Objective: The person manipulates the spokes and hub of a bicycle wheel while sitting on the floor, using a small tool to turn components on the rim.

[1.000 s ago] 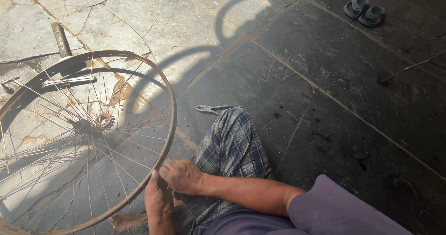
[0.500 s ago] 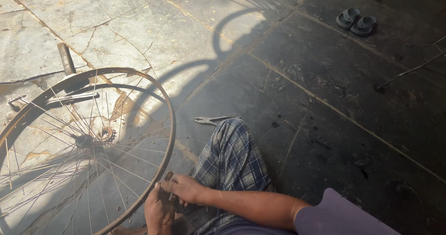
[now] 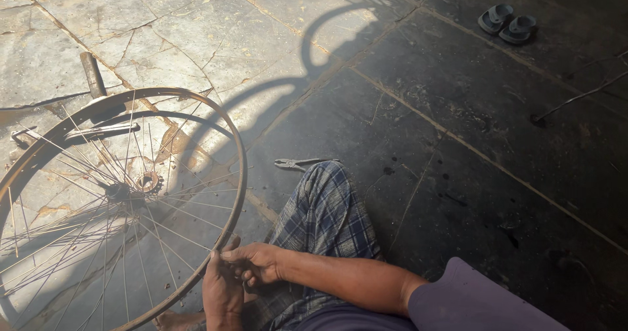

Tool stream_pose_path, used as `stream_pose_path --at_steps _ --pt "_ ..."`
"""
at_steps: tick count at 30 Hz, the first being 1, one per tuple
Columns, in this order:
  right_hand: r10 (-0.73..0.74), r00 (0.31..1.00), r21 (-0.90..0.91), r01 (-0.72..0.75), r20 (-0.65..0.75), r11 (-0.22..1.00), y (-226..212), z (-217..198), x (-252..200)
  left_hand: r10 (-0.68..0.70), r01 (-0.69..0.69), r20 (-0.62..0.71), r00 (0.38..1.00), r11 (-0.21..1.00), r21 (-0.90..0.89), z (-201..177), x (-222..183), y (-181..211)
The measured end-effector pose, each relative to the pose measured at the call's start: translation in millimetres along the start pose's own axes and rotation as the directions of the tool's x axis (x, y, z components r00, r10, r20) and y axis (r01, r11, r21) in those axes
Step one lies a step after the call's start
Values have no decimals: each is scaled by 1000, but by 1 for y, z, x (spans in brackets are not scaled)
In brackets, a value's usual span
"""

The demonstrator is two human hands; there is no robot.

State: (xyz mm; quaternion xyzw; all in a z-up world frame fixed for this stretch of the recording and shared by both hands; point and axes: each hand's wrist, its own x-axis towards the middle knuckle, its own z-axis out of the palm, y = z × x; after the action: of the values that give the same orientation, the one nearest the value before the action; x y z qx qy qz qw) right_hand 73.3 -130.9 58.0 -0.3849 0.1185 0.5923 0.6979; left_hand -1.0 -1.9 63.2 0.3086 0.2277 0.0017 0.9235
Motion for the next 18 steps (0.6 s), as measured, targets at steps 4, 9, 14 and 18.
stream_pose_path --at_steps 4,9,14,18 --pt "-36 999 -134 31 -35 990 -4 0 6 6 3 -117 993 997 80 28 -15 16" --pt "-51 995 -162 36 -89 986 -7 9 5 23 -17 -82 996 997 75 31 -16 19" --pt "-532 842 -786 267 -92 558 -15 35 -11 -26 17 -176 984 998 -56 15 -7 8" --pt "-660 603 -855 72 448 -514 -17 63 -40 29 -41 -71 997 984 -176 -21 16 -20"
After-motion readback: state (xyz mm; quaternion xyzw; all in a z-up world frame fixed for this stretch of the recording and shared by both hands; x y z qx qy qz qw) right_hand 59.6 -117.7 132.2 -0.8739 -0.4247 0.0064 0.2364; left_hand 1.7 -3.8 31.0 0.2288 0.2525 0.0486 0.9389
